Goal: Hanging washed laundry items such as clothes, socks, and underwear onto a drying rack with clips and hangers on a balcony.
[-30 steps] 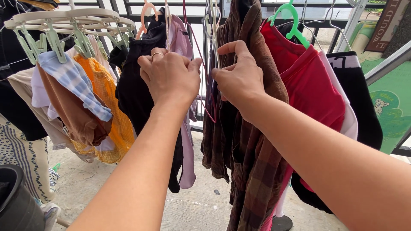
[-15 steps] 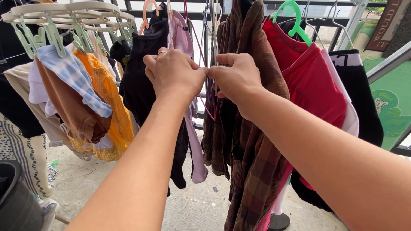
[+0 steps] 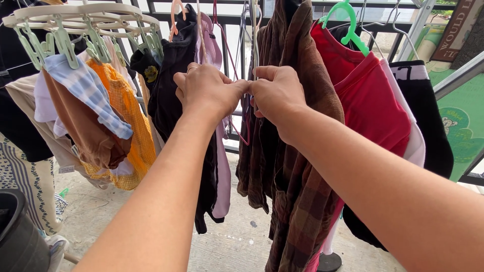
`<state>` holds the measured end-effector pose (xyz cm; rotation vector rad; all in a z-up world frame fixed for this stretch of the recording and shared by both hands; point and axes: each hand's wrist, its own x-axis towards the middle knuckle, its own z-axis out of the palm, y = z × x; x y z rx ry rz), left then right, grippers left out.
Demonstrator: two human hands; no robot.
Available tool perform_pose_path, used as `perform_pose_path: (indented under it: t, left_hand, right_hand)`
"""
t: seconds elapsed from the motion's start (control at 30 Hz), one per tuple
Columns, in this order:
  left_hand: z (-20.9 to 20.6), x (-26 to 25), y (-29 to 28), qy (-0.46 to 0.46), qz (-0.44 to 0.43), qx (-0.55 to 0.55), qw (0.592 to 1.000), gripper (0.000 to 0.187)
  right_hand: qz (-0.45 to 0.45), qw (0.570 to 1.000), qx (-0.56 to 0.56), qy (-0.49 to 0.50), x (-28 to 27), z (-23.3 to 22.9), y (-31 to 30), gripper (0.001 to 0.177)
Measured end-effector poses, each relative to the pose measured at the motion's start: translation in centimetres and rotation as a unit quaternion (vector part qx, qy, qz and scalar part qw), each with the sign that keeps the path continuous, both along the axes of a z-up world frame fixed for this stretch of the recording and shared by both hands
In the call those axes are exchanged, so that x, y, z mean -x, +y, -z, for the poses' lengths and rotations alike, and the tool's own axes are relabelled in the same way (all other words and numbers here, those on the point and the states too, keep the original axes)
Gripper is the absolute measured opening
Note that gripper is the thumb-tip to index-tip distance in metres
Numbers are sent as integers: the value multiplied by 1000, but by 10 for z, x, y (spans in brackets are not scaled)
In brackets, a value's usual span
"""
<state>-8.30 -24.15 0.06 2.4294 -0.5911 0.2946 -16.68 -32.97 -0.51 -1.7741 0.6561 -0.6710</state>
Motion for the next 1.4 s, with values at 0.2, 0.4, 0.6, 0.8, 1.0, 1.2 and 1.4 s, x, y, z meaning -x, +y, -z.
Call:
perform_pose_path:
  t: [0.2, 0.4, 0.6, 0.8, 1.0, 1.2, 1.4]
  left_hand:
    - [2, -5, 5, 10, 42, 18, 999, 45]
    - [-3, 0, 18, 60, 61, 10, 996, 41]
    - [10, -7, 22, 23, 68, 45, 996, 30]
    - [4, -1, 27, 48, 71, 33, 996, 29]
    - [3, -3, 34, 52, 56, 19, 997, 34]
    - [4, -10, 35, 58, 49, 46, 996, 30]
    - [-5, -11, 34, 61, 73, 89, 991, 25]
  right_hand:
    - [-6, 997, -49, -56, -9, 6, -5, 46]
    - [-12, 993, -72, -92, -18, 5, -2, 45]
    - [-32, 995, -54, -83, -24, -1, -9, 41]
    - [-47, 994, -82, -62, -16, -8, -4, 17]
    - [-85, 986, -141, -31, -9, -13, -2, 8]
    - [-109, 980, -158, -45, -9, -13, -3, 12]
    - [-113, 981, -154, -20, -16, -7, -10, 15]
